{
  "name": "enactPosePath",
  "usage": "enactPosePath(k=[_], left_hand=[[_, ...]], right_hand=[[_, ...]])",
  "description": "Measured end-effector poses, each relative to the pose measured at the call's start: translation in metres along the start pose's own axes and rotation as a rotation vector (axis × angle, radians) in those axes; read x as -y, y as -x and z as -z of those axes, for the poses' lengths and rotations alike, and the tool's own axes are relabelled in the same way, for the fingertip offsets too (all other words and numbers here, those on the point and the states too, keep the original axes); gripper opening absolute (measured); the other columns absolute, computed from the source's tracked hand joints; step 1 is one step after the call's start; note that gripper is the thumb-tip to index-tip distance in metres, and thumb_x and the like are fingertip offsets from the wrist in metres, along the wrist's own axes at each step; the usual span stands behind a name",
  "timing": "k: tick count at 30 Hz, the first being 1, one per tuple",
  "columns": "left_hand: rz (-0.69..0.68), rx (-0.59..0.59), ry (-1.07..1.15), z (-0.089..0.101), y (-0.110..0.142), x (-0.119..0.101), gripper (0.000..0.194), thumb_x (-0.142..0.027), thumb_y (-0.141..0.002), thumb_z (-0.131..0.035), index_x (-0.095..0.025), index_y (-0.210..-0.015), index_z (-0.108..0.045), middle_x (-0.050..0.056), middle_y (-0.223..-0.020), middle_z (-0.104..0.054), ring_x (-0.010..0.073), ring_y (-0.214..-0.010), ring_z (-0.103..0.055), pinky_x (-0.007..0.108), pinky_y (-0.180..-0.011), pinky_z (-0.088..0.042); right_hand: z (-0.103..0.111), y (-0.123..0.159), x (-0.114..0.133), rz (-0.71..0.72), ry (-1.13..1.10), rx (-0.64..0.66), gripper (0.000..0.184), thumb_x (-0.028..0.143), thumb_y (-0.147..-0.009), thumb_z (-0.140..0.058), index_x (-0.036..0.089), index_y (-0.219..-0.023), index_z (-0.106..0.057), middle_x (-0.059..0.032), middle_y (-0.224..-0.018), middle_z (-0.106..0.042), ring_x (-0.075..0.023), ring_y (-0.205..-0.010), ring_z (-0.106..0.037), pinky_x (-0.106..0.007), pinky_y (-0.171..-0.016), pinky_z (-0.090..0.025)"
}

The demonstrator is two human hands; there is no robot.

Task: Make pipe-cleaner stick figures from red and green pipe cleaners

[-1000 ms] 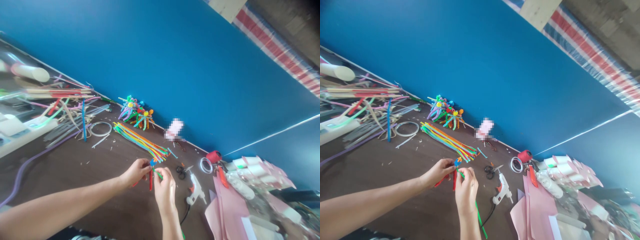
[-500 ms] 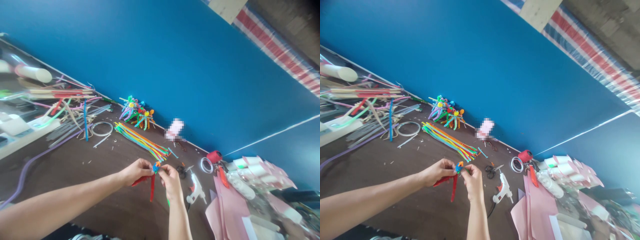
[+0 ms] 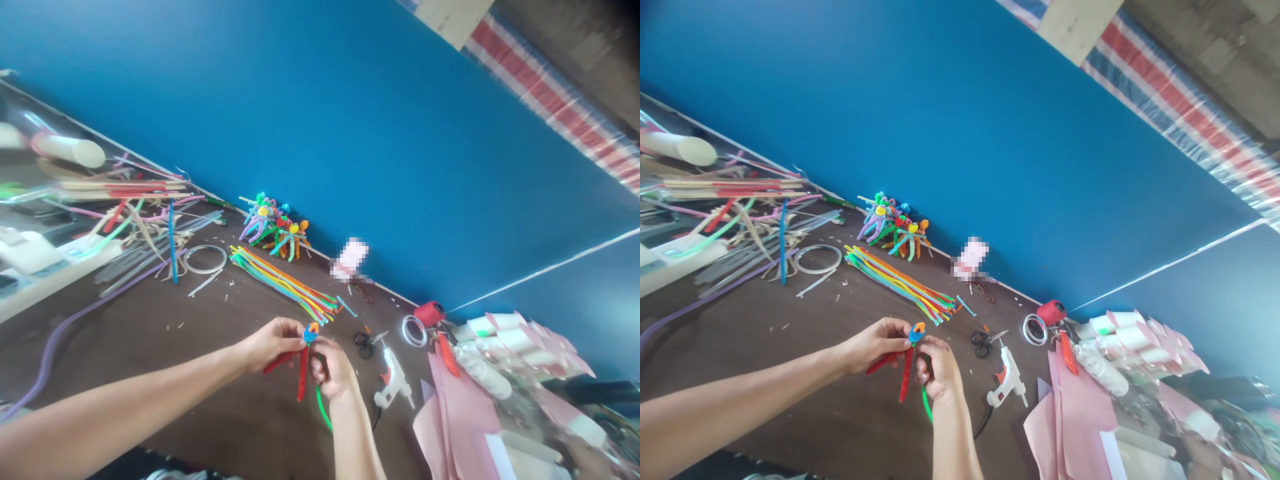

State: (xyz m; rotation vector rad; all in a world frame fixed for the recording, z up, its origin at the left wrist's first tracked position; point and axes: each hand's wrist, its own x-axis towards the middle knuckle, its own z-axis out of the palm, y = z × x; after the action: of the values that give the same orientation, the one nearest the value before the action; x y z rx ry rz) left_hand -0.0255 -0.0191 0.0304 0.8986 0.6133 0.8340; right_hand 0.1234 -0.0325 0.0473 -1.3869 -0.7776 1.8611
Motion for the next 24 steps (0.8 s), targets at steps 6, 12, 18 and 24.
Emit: enactPosePath(k=[6,12,18,24], left_hand=[[0.034,0.088,0.015,0.0,0.003,-0.003,0.028,-0.033,-0.067,-0.064,-0.011,-0.082,-0.055,0.002,-0.064,-0.061,0.0106,-0.051,-0.055,0.019,-0.043,-0.043],[0.053,0.018,0.176,-0.005,0.003,0.0,0.027,-0.031,-0.066,-0.065,-0.011,-0.081,-0.055,0.003,-0.06,-0.06,0.0127,-0.052,-0.057,0.019,-0.042,-0.041],[0.076,-0.109,0.275,-0.01,0.001,0.0,0.025,-0.029,-0.061,-0.069,-0.012,-0.074,-0.056,-0.002,-0.057,-0.054,0.0077,-0.048,-0.049,0.019,-0.042,-0.04],[0.02,-0.223,0.163,-0.011,-0.001,0.003,0.028,-0.034,-0.063,-0.066,-0.014,-0.074,-0.05,-0.004,-0.057,-0.05,0.0073,-0.048,-0.045,0.02,-0.045,-0.041]], right_hand=[[0.001,-0.002,-0.006,-0.035,-0.016,0.028,0.018,0.03,-0.056,-0.057,0.018,-0.052,-0.044,0.0092,-0.027,-0.037,-0.0029,-0.022,-0.023,-0.015,-0.026,-0.016],[-0.003,-0.001,-0.015,0.1,-0.05,-0.01,0.026,0.038,-0.06,-0.062,0.019,-0.059,-0.044,0.0095,-0.032,-0.041,-0.0027,-0.023,-0.025,-0.015,-0.025,-0.016],[-0.012,0.0,-0.022,0.322,-0.072,-0.084,0.029,0.04,-0.061,-0.065,0.02,-0.067,-0.045,0.0066,-0.051,-0.053,-0.0042,-0.031,-0.038,-0.015,-0.029,-0.024],[-0.009,0.006,-0.024,0.477,0.21,-0.211,0.02,0.034,-0.073,-0.056,0.015,-0.076,-0.06,0.0022,-0.054,-0.057,-0.0093,-0.044,-0.049,-0.019,-0.042,-0.038]])
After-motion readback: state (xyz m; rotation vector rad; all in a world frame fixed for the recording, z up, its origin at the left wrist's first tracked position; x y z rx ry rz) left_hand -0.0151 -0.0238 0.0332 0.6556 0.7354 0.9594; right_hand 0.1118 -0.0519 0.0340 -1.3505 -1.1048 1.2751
